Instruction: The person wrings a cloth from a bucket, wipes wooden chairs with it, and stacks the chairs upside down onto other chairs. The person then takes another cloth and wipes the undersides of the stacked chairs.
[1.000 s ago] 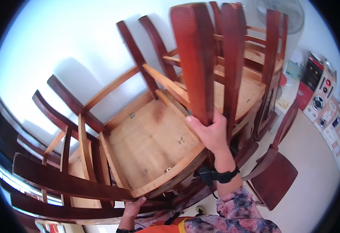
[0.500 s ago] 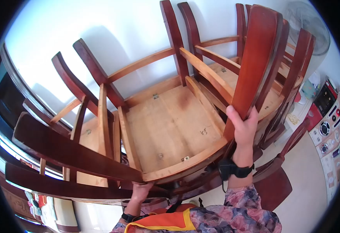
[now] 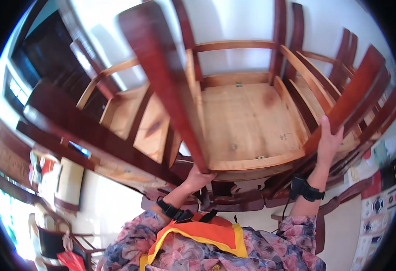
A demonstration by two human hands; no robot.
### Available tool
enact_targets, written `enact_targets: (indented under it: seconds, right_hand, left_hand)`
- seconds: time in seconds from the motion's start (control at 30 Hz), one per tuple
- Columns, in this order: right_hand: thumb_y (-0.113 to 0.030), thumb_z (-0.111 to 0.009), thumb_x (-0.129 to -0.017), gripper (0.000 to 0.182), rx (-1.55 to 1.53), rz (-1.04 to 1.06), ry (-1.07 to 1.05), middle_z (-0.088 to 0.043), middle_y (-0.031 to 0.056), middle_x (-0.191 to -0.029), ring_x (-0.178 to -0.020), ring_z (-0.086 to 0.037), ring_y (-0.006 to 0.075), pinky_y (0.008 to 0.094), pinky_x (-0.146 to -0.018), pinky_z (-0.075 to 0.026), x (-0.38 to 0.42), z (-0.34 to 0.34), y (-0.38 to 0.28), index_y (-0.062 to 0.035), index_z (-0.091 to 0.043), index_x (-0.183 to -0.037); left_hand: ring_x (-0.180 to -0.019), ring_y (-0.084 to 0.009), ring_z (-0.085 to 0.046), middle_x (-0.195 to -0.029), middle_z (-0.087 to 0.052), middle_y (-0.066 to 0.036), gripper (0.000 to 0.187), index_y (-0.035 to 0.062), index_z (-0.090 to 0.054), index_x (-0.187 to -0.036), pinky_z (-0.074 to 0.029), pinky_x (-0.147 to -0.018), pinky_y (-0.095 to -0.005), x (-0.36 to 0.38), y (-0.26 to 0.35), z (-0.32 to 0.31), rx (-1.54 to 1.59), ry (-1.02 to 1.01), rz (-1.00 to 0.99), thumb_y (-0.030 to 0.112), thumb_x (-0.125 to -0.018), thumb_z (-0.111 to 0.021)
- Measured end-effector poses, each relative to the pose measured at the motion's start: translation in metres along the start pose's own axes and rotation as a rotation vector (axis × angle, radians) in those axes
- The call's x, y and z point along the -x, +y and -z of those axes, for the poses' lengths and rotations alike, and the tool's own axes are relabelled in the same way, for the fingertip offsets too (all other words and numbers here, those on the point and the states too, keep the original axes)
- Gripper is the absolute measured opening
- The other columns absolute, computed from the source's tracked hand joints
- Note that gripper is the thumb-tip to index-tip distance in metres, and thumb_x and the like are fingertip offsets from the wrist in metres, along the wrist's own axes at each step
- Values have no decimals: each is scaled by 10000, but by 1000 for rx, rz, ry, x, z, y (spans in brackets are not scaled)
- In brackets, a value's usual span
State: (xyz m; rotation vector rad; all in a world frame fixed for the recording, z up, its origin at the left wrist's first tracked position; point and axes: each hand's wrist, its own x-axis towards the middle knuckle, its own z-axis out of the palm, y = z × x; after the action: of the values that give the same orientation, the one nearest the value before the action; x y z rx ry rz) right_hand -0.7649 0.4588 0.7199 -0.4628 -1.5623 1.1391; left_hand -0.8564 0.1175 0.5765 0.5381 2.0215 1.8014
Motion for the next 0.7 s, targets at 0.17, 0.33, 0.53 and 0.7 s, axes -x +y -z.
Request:
enact_targets:
  seconds: [0.17, 0.33, 0.53, 0.7]
  right_hand:
    - [-195, -662, -814, 518, 139, 170, 115, -494, 157, -1166, -1016, -503, 214, 317, -871, -407, 18, 9, -21, 42, -400, -1192]
    - [-13, -526, -855, 128, -96, 257, -31, -495, 45, -878, -733, -464, 87, 206, -655, -424, 136, -18, -102, -25, -450, -957]
    - [-199, -780, -674, 867, -267, 178, -912, -407, 177, -1261, -1129, -471, 283, 375, -929, -388, 227, -133, -142, 26, -241, -1315]
    - [-126, -745, -716, 816, -422, -3, -778, -427, 150, -1207, -1086, -480, 236, 357, -927, -388, 257, -207, -164, 20, -215, -1319]
  left_hand:
    - [-1269, -251, -278, -1382, -245, -195, 1079, 40, 51, -1391, -260, -1038, -326, 5, -3, 6, -130, -3, -141, 109, -662, -741]
    - [-1250, -218, -330, -1367, -318, -145, 936, 79, -34, -1416, -317, -1014, -341, 83, 11, 66, 20, -652, 59, 119, -757, -697]
    - [-942, -164, -556, -1038, -583, -98, 511, 7, -457, -1197, -503, -700, -277, 178, -114, 259, 61, -331, 485, 208, -781, -674]
    - [-922, -206, -564, -1082, -538, -117, 910, 78, -246, -1284, -507, -645, -323, 179, -151, 318, -40, 635, 466, 141, -569, -806]
